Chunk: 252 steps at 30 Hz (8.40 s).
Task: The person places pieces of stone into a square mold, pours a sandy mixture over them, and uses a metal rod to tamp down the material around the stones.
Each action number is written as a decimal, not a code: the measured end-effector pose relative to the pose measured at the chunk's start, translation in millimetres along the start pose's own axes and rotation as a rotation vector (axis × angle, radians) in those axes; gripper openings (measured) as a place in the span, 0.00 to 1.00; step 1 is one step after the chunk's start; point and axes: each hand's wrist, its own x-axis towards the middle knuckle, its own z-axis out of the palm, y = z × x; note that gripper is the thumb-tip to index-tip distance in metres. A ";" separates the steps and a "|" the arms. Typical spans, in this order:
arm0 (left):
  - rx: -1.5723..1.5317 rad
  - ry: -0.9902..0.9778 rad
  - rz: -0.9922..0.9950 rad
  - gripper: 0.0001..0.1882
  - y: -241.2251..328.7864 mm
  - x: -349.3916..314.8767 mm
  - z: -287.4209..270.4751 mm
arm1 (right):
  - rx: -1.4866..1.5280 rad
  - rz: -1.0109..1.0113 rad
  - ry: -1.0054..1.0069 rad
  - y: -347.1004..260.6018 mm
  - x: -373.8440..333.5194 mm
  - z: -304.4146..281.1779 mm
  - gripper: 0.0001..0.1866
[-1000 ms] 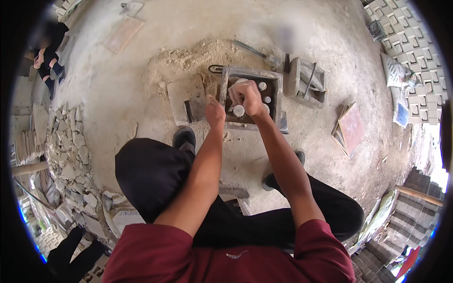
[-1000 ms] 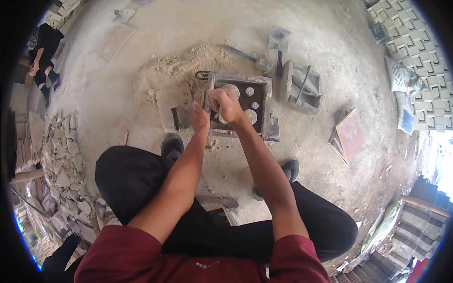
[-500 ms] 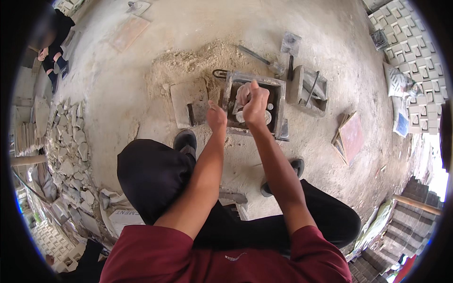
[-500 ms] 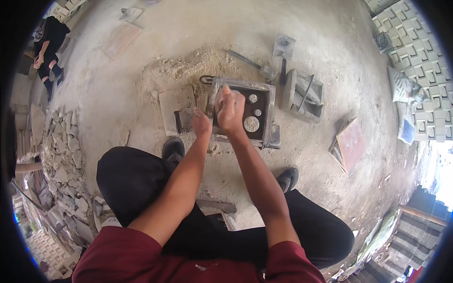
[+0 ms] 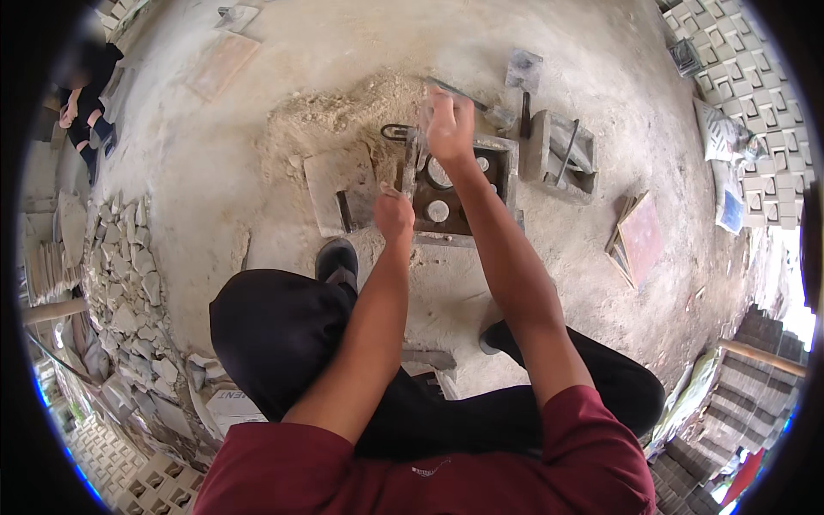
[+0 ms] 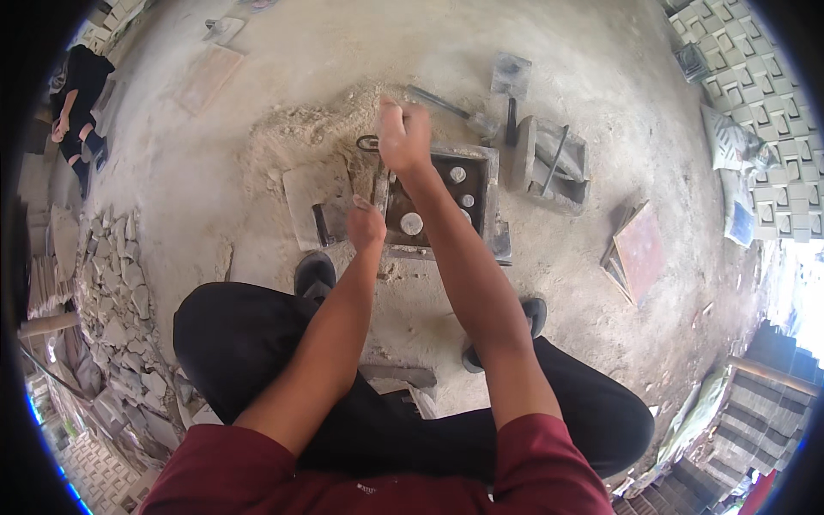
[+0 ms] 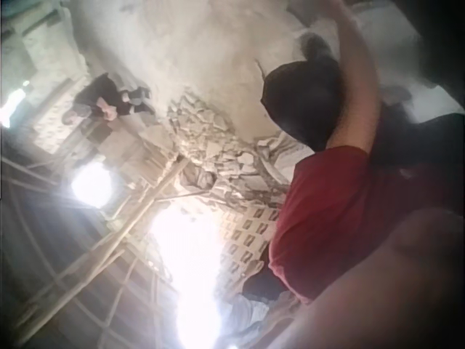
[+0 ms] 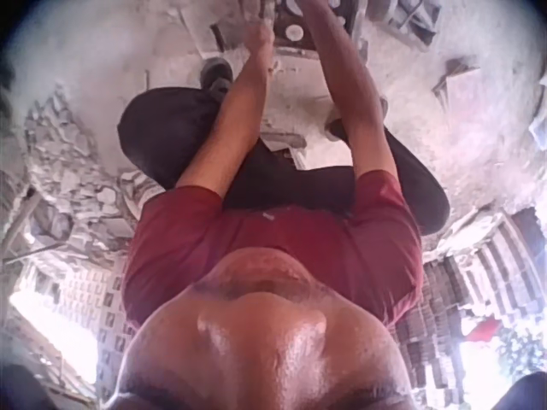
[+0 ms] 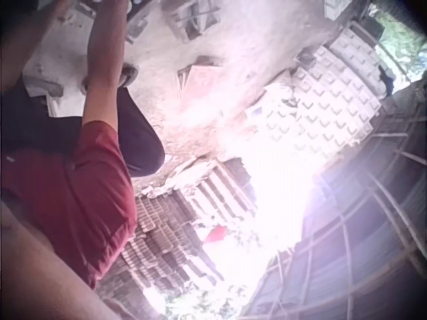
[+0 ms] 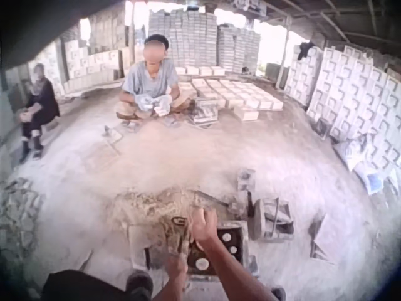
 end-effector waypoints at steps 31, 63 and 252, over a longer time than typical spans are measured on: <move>-0.164 -0.022 0.060 0.34 -3.5 -8.8 7.7 | -0.093 0.105 -0.021 -4.0 -86.2 -17.7 0.22; -0.218 0.015 0.125 0.32 -18.0 7.4 20.6 | -0.093 -0.019 0.171 -6.3 -71.0 -2.6 0.22; 0.006 -0.009 0.206 0.31 4.4 -4.6 6.2 | -0.265 0.120 0.619 -49.2 -72.7 -63.6 0.25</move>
